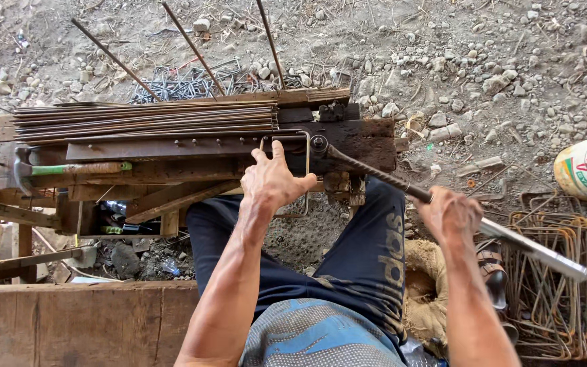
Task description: The person operates a manual metal bending machine to bend thin metal rods into rectangular shapes. They insert a rod into the jig, pull a lever to bend it, and then remove the finished piece. This process is repeated continuously throughout the video.
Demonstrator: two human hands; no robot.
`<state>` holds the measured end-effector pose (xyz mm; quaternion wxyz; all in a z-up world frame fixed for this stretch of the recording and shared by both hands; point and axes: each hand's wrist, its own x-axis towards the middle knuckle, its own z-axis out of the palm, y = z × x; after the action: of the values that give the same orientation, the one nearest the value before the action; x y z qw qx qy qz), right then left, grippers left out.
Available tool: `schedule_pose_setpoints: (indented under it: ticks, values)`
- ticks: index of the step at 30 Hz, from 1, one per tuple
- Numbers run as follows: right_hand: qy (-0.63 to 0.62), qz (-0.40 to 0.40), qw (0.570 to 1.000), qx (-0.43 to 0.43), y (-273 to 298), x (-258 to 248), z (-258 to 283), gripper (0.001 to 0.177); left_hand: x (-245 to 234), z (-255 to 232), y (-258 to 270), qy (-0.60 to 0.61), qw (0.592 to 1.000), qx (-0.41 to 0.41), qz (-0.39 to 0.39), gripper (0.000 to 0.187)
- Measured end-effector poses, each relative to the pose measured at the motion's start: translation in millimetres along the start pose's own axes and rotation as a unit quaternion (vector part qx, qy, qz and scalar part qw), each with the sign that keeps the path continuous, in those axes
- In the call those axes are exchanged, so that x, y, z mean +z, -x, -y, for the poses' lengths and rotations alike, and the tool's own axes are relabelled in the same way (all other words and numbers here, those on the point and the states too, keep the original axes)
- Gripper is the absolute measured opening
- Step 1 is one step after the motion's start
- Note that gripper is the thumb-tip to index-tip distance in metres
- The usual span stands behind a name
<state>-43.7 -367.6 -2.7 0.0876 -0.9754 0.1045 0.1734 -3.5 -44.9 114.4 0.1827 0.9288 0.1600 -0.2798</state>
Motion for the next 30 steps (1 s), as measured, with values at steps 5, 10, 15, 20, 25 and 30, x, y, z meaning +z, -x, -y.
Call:
schedule_pose_setpoints:
  ticks: [5, 10, 15, 20, 25, 30]
  values:
    - [-0.022, -0.007, 1.000, 0.014, 30.4, -7.5, 13.4, 0.037, 0.7, 1.7, 2.1, -0.001, 1.000, -0.001, 0.007, 0.106]
    - [-0.009, -0.005, 0.999, 0.037, 35.7, 8.9, 11.4, 0.040, 0.1, 0.0, 3.5, 0.001, 1.000, -0.004, 0.006, 0.104]
    - [-0.013, 0.004, 0.999, 0.043, 53.7, 9.8, 19.2, 0.040, -5.1, -1.6, 7.7, -0.002, 1.000, -0.005, 0.014, 0.102]
    - [-0.027, 0.029, 0.996, 0.082, 74.1, 15.9, 27.9, 0.044, -5.8, -1.7, 6.6, 0.005, 1.000, -0.001, 0.023, 0.100]
    - [-0.038, 0.030, 0.993, 0.106, 82.6, 16.1, 31.3, 0.054, -4.6, -1.1, 9.2, 0.003, 1.000, 0.002, 0.026, 0.100]
    - [-0.024, 0.030, 0.993, 0.114, 77.6, 20.2, 30.3, 0.050, 1.6, 2.5, -1.0, -0.003, 1.000, 0.005, 0.021, 0.102]
